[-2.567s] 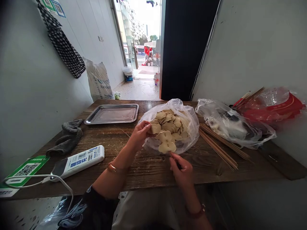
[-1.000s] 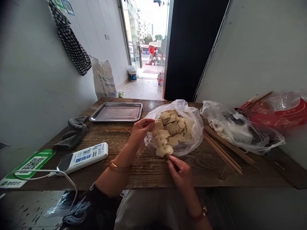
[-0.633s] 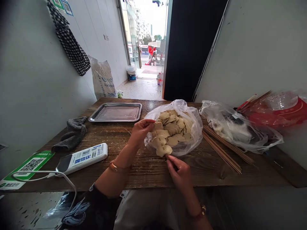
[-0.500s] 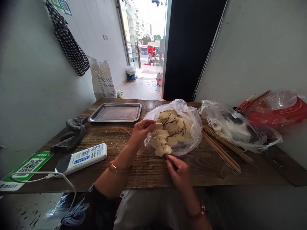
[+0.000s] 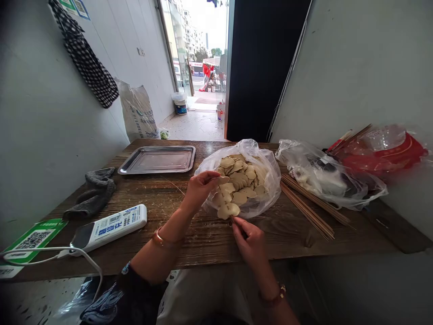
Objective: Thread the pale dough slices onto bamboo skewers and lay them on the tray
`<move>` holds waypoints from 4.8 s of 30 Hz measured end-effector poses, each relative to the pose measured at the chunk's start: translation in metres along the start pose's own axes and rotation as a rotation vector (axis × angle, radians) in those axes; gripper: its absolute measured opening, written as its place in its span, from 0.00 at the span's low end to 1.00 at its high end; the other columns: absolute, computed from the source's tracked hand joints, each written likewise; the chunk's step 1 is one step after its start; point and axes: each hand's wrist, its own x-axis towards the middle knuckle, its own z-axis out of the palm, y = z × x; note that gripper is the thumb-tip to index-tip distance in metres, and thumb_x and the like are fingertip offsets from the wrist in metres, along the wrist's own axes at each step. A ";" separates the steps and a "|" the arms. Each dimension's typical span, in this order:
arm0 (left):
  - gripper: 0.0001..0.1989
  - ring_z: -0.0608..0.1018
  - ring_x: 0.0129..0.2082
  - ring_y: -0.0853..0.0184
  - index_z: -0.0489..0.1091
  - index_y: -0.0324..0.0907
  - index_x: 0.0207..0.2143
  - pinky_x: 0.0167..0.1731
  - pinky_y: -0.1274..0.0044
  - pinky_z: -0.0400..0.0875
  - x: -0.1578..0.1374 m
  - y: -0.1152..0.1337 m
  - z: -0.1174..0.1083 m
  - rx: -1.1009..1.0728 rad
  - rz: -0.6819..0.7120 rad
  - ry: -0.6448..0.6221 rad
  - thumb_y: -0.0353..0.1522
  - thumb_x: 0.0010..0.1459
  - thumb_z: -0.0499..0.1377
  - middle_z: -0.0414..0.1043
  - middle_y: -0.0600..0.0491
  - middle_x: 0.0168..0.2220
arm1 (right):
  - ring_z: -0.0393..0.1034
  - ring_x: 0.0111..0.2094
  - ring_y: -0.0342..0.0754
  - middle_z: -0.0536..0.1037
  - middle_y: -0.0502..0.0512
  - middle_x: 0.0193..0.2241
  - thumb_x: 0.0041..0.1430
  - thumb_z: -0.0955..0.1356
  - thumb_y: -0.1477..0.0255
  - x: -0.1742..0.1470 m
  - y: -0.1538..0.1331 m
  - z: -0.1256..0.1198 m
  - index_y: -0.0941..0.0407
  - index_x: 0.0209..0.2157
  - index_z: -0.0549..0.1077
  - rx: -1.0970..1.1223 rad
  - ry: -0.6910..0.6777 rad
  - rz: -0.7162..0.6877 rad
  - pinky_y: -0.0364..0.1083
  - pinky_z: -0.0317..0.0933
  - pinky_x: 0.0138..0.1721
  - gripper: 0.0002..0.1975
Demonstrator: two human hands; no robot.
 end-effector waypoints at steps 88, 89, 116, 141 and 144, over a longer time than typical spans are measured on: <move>0.19 0.78 0.29 0.66 0.76 0.37 0.36 0.29 0.76 0.72 -0.006 -0.001 -0.003 -0.684 -0.335 -0.156 0.35 0.41 0.71 0.78 0.49 0.31 | 0.62 0.18 0.41 0.74 0.51 0.20 0.56 0.68 0.60 0.018 -0.023 0.009 0.58 0.40 0.80 0.215 -0.003 0.185 0.39 0.58 0.17 0.18; 0.19 0.78 0.30 0.66 0.76 0.37 0.37 0.29 0.77 0.72 -0.006 -0.001 -0.003 -0.692 -0.329 -0.153 0.35 0.41 0.71 0.78 0.49 0.31 | 0.62 0.17 0.41 0.74 0.50 0.20 0.56 0.68 0.60 0.018 -0.022 0.009 0.58 0.41 0.80 0.220 -0.010 0.189 0.40 0.58 0.17 0.18; 0.21 0.70 0.22 0.75 0.73 0.35 0.33 0.22 0.82 0.61 -0.019 -0.005 0.020 -0.468 -0.395 -0.367 0.37 0.38 0.73 0.72 0.54 0.26 | 0.61 0.18 0.41 0.71 0.49 0.19 0.57 0.67 0.62 0.014 -0.010 0.010 0.58 0.42 0.79 0.291 0.175 0.249 0.40 0.55 0.19 0.18; 0.20 0.75 0.25 0.72 0.76 0.36 0.31 0.27 0.80 0.69 -0.034 -0.009 0.035 -0.453 -0.491 -0.263 0.36 0.35 0.73 0.76 0.52 0.27 | 0.60 0.18 0.41 0.70 0.47 0.18 0.58 0.66 0.62 0.017 -0.013 0.009 0.58 0.37 0.79 0.311 0.144 0.288 0.39 0.53 0.19 0.15; 0.19 0.73 0.24 0.73 0.76 0.35 0.32 0.26 0.81 0.67 -0.035 -0.009 0.035 -0.429 -0.481 -0.307 0.36 0.38 0.73 0.75 0.52 0.26 | 0.60 0.19 0.41 0.69 0.47 0.18 0.58 0.67 0.63 0.017 -0.012 0.009 0.58 0.37 0.79 0.300 0.162 0.288 0.40 0.54 0.20 0.15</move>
